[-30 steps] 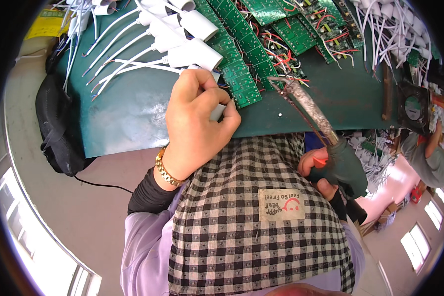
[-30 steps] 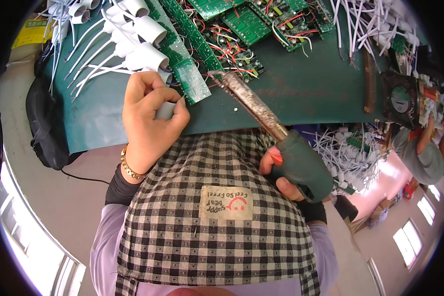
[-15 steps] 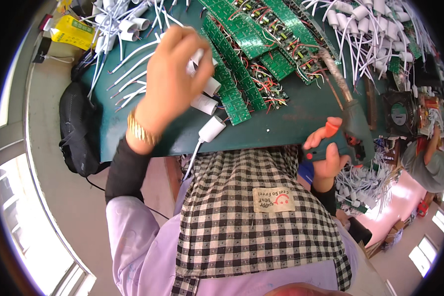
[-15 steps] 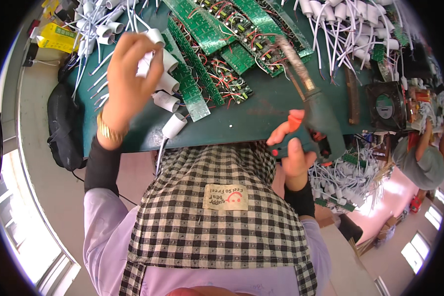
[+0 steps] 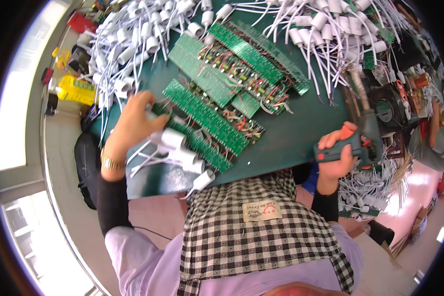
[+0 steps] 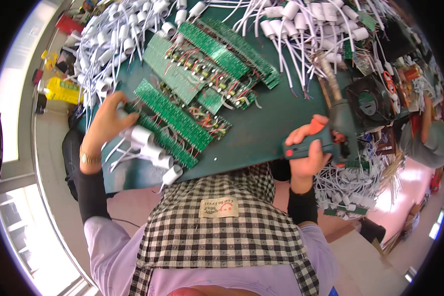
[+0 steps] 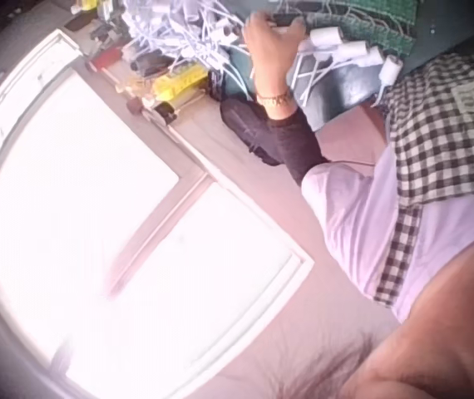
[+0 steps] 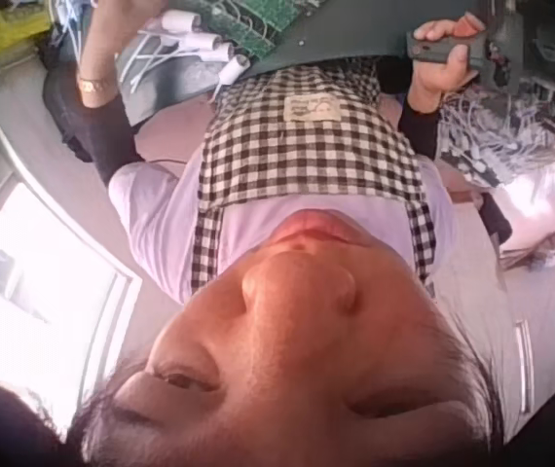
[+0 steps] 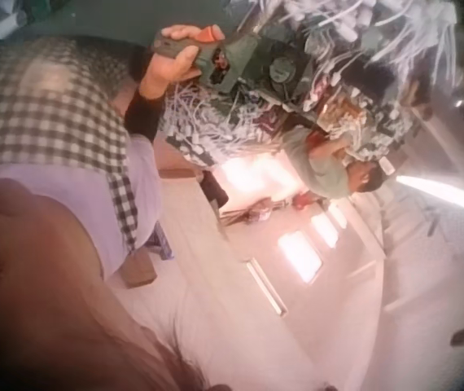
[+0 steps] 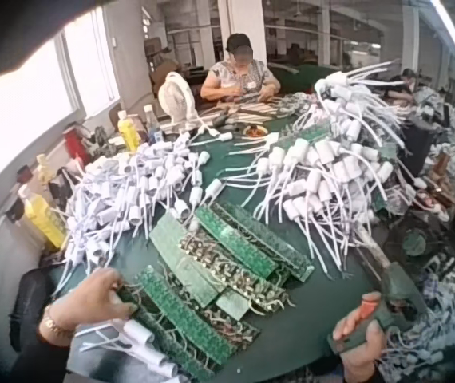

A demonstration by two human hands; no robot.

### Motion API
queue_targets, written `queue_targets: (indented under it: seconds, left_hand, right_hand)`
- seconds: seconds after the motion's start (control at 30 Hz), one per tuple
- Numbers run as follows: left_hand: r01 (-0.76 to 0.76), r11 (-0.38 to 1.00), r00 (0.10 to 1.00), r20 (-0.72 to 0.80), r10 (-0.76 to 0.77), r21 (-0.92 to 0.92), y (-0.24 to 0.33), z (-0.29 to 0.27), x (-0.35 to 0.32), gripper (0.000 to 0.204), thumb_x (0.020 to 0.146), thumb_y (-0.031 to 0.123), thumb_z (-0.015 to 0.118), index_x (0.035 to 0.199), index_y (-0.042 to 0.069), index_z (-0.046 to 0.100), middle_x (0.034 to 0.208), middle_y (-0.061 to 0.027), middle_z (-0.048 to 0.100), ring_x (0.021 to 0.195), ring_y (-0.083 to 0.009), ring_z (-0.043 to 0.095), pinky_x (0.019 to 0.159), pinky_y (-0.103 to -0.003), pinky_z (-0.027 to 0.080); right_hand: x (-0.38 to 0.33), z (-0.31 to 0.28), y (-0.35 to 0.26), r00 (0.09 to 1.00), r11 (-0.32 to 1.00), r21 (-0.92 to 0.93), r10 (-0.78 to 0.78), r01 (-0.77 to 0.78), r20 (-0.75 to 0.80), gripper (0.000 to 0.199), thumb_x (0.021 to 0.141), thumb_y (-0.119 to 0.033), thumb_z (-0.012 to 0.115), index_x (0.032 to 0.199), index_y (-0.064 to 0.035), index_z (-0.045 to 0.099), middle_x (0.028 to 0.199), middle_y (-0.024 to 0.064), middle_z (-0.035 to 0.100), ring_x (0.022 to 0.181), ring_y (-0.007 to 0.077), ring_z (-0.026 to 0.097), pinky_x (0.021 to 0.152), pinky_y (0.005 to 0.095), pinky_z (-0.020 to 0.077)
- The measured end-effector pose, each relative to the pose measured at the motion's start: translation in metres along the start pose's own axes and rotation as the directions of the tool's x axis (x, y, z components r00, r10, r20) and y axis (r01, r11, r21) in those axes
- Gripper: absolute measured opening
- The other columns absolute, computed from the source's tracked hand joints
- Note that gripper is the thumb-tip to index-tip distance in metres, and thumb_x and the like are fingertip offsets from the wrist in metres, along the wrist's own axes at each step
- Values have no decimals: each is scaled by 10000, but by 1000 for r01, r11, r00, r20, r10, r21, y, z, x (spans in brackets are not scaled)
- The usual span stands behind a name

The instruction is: The person applies hot glue to electronic components using a hot glue gun, then attaches the components to circuit boards.

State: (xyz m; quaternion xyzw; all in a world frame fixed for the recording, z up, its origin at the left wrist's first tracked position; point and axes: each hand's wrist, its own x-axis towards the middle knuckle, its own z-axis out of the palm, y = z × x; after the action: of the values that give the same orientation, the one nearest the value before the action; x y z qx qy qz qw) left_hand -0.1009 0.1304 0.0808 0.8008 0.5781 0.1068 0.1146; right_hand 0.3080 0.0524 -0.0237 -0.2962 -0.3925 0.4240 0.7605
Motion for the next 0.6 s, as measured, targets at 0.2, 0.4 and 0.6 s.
queue_targets:
  seconds: [0.2,0.4,0.6]
  left_hand:
    - [281,866,960,108,-260,-413,15,-23,-42,275,749,99,712,890,13,493,782,-34,466,749,-152,422,721,-257,373]
    - [74,985,997,13,-73,-154,60,-106,-75,281,658,56,651,929,-17,644,827,-79,599,827,-227,521,1045,-405,230]
    - [58,986,998,17,-61,153,60,-118,-54,233,639,45,629,859,-31,621,821,-113,599,848,-246,549,1085,-469,201]
  right_hand:
    - [-7,-6,10,987,984,162,-53,78,-153,507,898,-329,495,1243,17,360,746,116,516,599,196,519,566,314,462]
    - [-25,12,8,988,977,183,-90,112,-122,524,899,-354,503,1268,-24,333,758,93,522,602,189,516,578,315,440]
    - [-26,15,3,987,971,204,-105,128,-120,519,899,-350,509,1267,-32,330,749,89,514,592,189,506,578,316,437]
